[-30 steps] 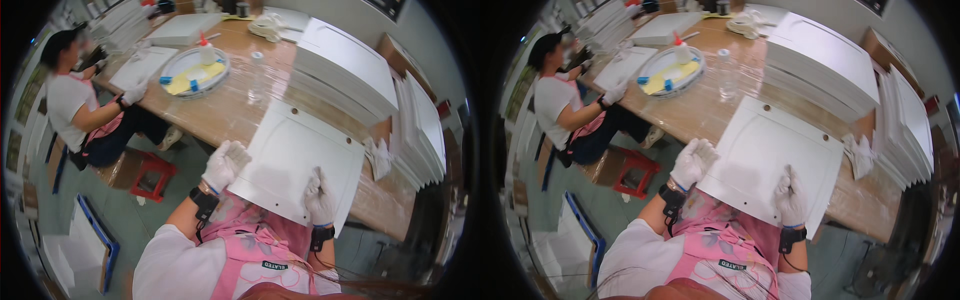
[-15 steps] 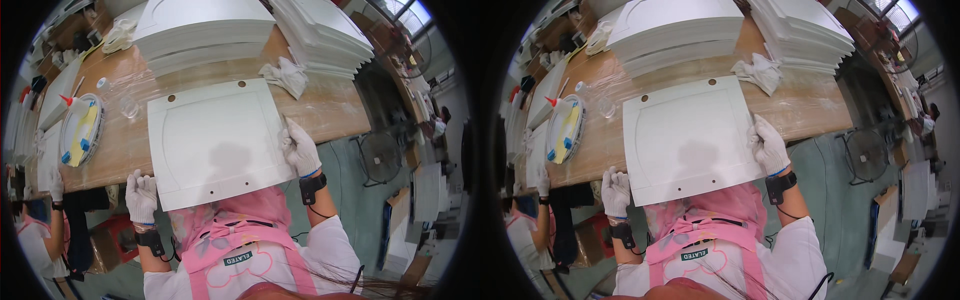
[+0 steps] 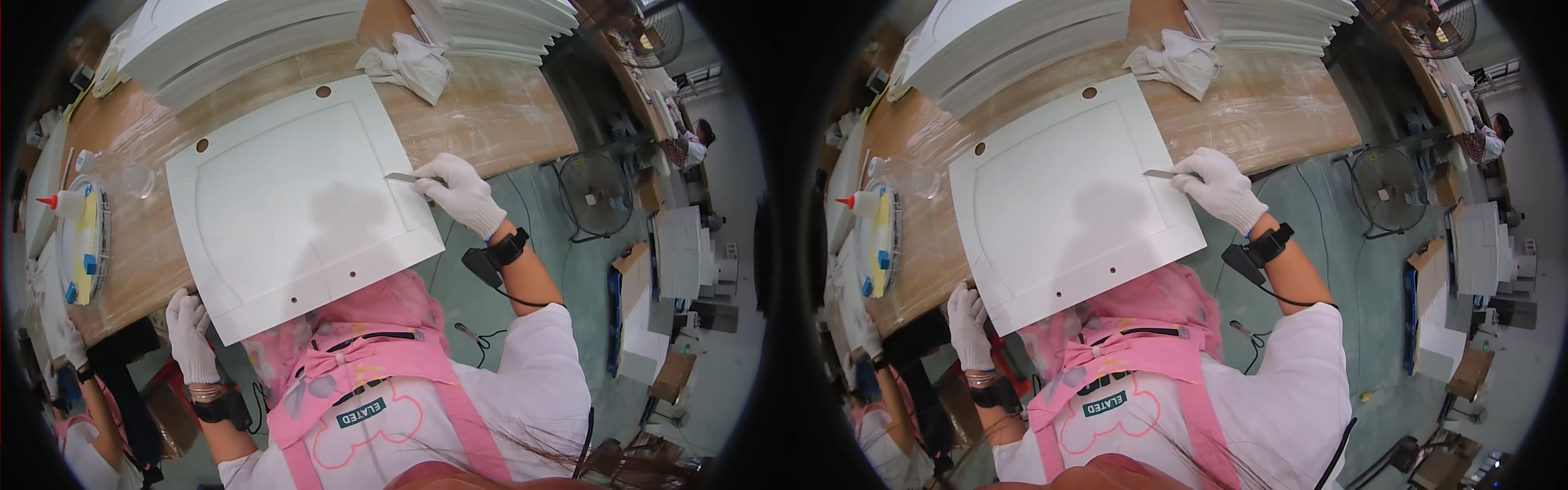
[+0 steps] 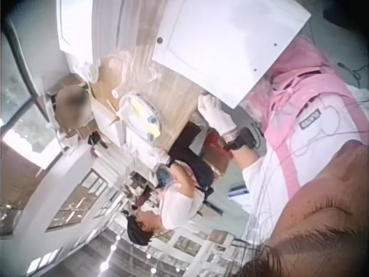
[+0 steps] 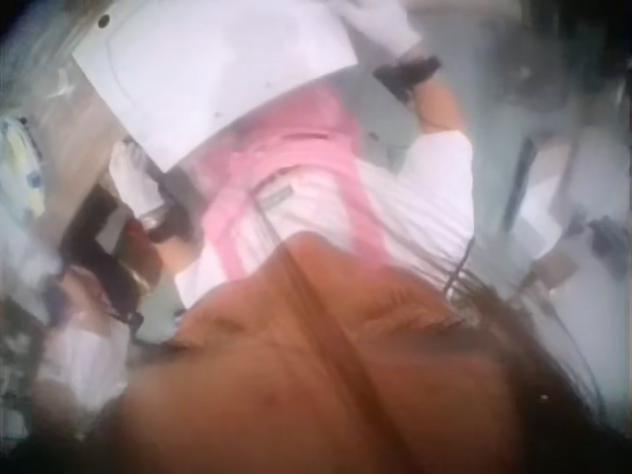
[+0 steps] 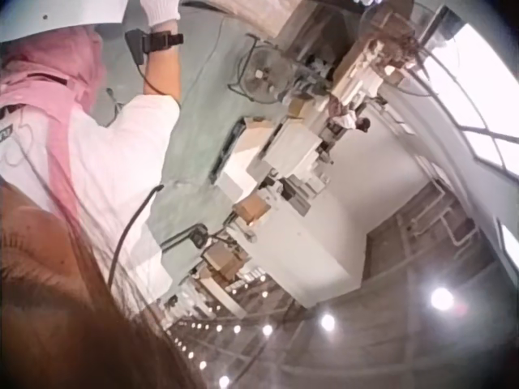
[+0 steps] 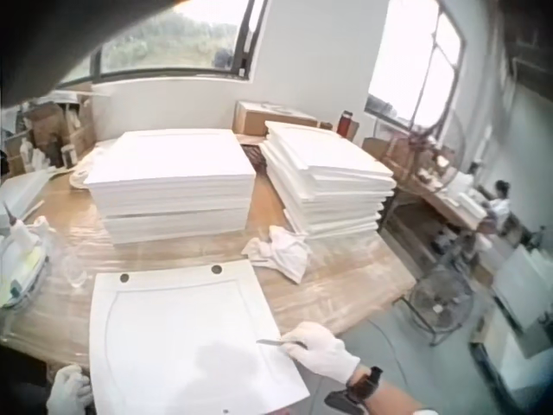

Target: Cleaning and refining the surface of white cabinet door panels using a scraper, a sponge, and a cloth to remove excess material or residue.

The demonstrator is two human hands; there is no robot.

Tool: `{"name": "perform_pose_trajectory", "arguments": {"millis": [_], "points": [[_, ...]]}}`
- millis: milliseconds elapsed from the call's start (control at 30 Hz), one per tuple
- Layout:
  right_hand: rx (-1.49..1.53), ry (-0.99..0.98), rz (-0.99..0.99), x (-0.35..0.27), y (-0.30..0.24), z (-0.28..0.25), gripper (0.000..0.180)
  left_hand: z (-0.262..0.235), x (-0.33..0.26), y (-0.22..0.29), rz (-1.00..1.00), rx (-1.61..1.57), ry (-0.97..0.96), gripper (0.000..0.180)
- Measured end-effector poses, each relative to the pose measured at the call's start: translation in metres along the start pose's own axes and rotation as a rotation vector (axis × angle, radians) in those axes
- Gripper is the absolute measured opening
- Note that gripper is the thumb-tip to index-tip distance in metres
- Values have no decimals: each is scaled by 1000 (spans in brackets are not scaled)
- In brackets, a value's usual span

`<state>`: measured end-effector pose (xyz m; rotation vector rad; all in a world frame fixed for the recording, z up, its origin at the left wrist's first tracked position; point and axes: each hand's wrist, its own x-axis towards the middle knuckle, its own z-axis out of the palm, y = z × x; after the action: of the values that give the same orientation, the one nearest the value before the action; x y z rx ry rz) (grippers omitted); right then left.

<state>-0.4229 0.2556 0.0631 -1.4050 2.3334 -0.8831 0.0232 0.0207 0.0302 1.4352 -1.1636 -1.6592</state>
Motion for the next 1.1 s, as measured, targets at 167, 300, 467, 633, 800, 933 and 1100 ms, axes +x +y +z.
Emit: {"name": "perform_pose_trajectory", "arguments": {"millis": [167, 300, 467, 633, 800, 933, 1100], "points": [[-224, 46, -302, 34, 0, 15, 21, 30, 0, 2, 116, 176, -274, 62], [-274, -64, -424, 30, 6, 16, 28, 43, -4, 3, 181, 425, -239, 67], [-186, -237, -475, 2, 1, 4, 20, 46, -9, 7, 111, 181, -233, 63], [-245, -54, -433, 27, 2, 12, 32, 48, -4, 2, 116, 134, -244, 62], [-379, -311, -468, -8, 1, 4, 30, 41, -3, -6, 123, 76, -221, 61], [-287, -413, -487, -26, -1, -9, 32, 46, -10, 1, 134, 119, -203, 61], [-304, -35, -408, 15, 15, 14, 35, 52, -5, 2, 112, 82, -242, 61]]}}
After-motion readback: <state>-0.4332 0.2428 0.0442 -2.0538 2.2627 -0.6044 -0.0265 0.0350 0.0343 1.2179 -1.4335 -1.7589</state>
